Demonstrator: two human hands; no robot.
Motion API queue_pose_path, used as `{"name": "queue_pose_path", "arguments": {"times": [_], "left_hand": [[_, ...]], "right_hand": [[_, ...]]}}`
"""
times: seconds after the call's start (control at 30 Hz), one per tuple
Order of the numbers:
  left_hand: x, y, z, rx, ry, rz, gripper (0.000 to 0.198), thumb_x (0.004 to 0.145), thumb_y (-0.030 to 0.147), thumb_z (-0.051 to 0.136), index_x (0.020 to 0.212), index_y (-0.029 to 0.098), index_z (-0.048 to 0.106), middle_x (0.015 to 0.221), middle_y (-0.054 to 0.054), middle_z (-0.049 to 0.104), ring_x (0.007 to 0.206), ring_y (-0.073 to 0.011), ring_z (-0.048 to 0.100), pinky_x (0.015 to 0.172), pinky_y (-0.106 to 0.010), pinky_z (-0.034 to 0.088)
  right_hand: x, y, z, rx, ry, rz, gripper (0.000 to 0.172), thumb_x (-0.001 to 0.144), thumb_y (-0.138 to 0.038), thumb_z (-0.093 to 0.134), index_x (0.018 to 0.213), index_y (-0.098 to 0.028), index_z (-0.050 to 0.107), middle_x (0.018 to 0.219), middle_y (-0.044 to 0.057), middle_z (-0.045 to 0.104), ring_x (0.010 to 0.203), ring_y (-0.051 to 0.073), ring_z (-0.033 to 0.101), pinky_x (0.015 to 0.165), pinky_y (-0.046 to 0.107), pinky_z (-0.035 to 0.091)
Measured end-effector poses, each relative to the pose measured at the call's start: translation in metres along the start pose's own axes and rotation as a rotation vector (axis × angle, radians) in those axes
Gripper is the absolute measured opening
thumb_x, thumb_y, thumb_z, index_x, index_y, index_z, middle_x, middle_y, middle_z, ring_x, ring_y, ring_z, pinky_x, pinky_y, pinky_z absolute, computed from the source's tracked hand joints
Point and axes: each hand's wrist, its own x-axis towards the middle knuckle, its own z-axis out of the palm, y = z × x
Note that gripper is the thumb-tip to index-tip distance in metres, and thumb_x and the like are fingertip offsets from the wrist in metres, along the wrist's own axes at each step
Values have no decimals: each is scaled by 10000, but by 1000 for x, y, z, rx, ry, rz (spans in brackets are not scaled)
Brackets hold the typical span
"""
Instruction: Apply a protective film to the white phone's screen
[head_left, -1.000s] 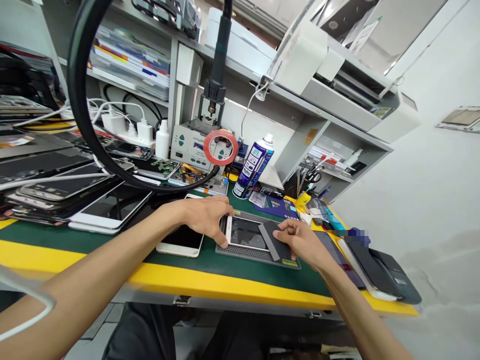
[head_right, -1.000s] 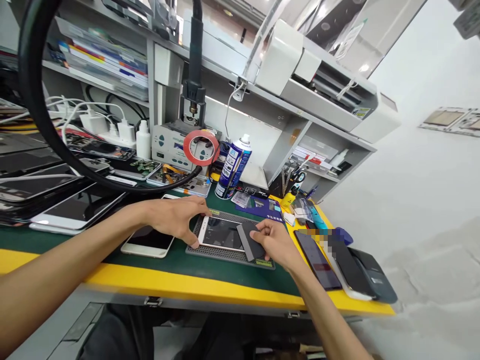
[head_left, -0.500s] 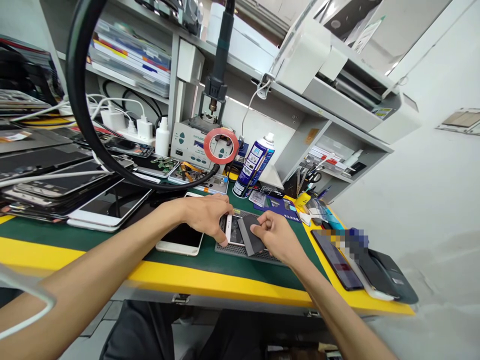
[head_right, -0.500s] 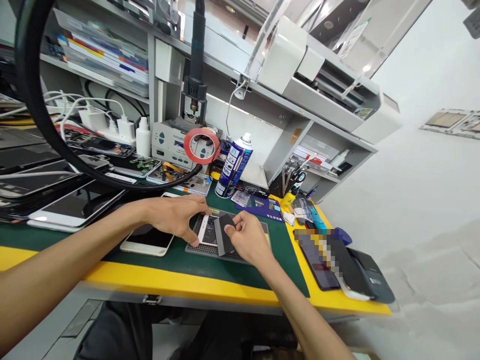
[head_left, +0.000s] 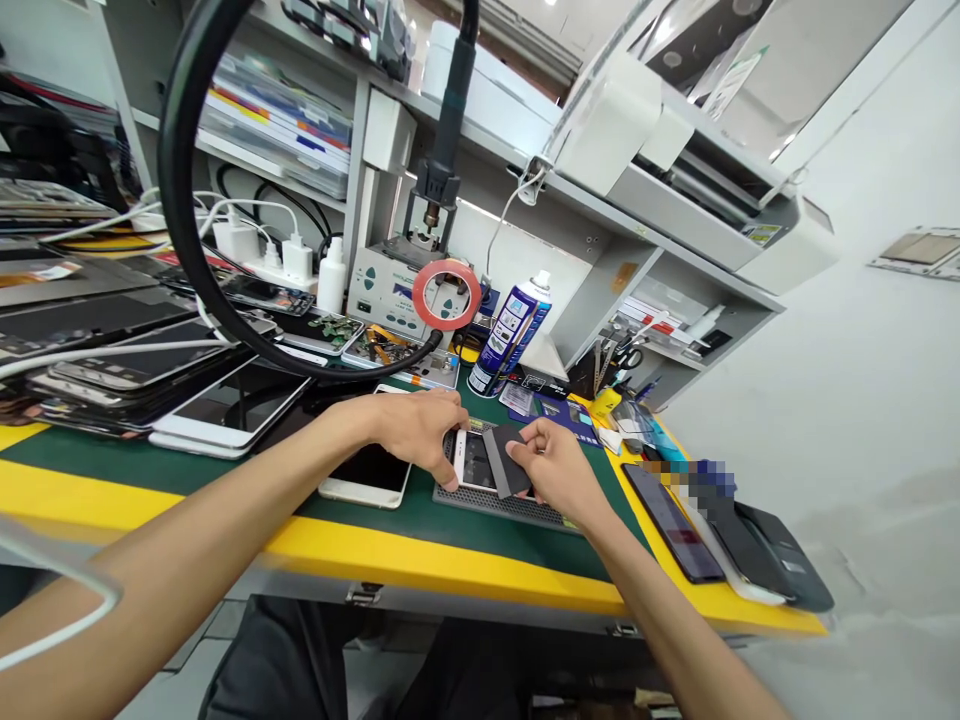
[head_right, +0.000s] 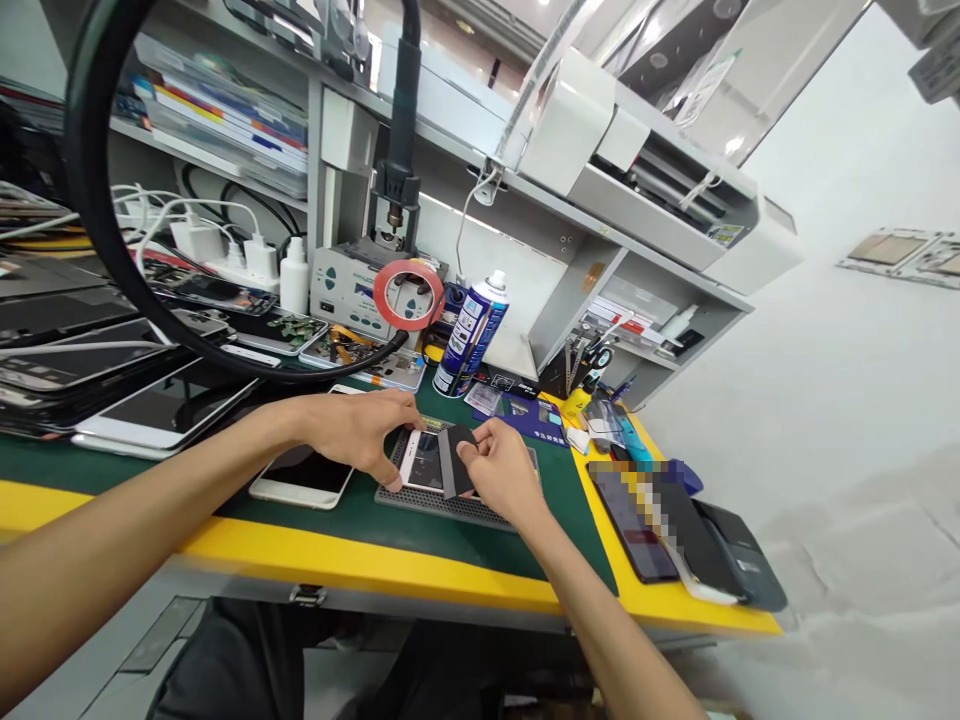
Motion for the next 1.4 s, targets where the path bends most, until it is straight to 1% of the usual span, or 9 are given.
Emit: {"name": "queue_pose_path", "arguments": {"times": [0.23, 0.33, 0.43, 0.6, 0.73, 0.93, 1.17, 1.3, 1.4], "left_hand": [[2, -1, 4, -16, 21, 9, 709, 633, 591, 737, 1210, 195, 620, 1130, -108, 603, 1063, -301, 567, 898, -352, 463], [2, 0, 4, -17, 16, -6, 735, 630, 600, 735, 1227, 190, 609, 1134, -109, 603, 1066, -300, 567, 903, -347, 462], [2, 0, 3, -13, 16, -13, 786, 636, 628, 718, 1267, 177, 590, 1161, -119, 592, 1078, -304, 563, 905, -347, 458], [1, 2, 0, -12, -1, 6, 741, 655, 640, 695, 1223, 170, 623, 1133, -125, 600, 1039, -313, 573, 840, -338, 466], [0, 4, -1, -12, 2, 0, 684, 654, 613, 708, 1173, 173, 644, 1110, -125, 600, 1033, -313, 572, 832, -335, 469], [2, 3, 1, -4, 5, -11, 716, 650, 607, 717, 1225, 193, 612, 1108, -102, 594, 1027, -300, 570, 859, -343, 469], [1, 3, 1, -14, -3, -5, 652, 652, 599, 717, 1166, 205, 634, 1083, -90, 584, 1045, -286, 561, 867, -336, 466], [1, 3, 1, -5, 3, -11, 685, 649, 603, 722, 1187, 189, 626, 1107, -104, 591, 1038, -290, 572, 851, -337, 472], [0, 3, 0, -14, 3, -4, 715, 652, 606, 722, 1221, 186, 617, 1166, -117, 590, 1084, -300, 565, 882, -338, 470]], "right_hand": [[-3, -8, 20, 43, 32, 4, 181, 866, -320, 577, 827, -242, 419, 643, -58, 499, 467, 143, 608, 392, 238, 473], [-2, -8, 18, 50, 12, -6, 179, 869, -325, 580, 833, -237, 428, 629, -62, 528, 431, 137, 615, 367, 219, 424], [-1, -7, 9, 43, 10, -16, 191, 872, -340, 584, 838, -236, 427, 561, -88, 510, 370, 134, 599, 353, 212, 364], [0, -2, -1, 11, 49, -26, 195, 882, -355, 568, 878, -244, 408, 492, -117, 483, 336, 143, 573, 381, 229, 360], [-1, -1, 6, 13, 27, -35, 195, 887, -345, 543, 869, -252, 373, 478, -126, 461, 306, 143, 535, 377, 239, 363], [-2, -7, 22, 70, -35, -44, 201, 901, -325, 511, 875, -260, 323, 529, -102, 559, 310, 137, 542, 331, 213, 335], [-4, -16, 32, 98, -108, -35, 213, 906, -313, 523, 886, -262, 317, 476, -126, 511, 286, 135, 505, 311, 202, 329], [-6, -17, 23, 109, -184, -51, 188, 906, -329, 542, 892, -255, 370, 501, -116, 522, 296, 124, 516, 310, 194, 322], [-4, -11, 5, 127, -128, -33, 179, 898, -373, 555, 917, -240, 437, 595, -79, 590, 312, 113, 514, 309, 201, 324]]}}
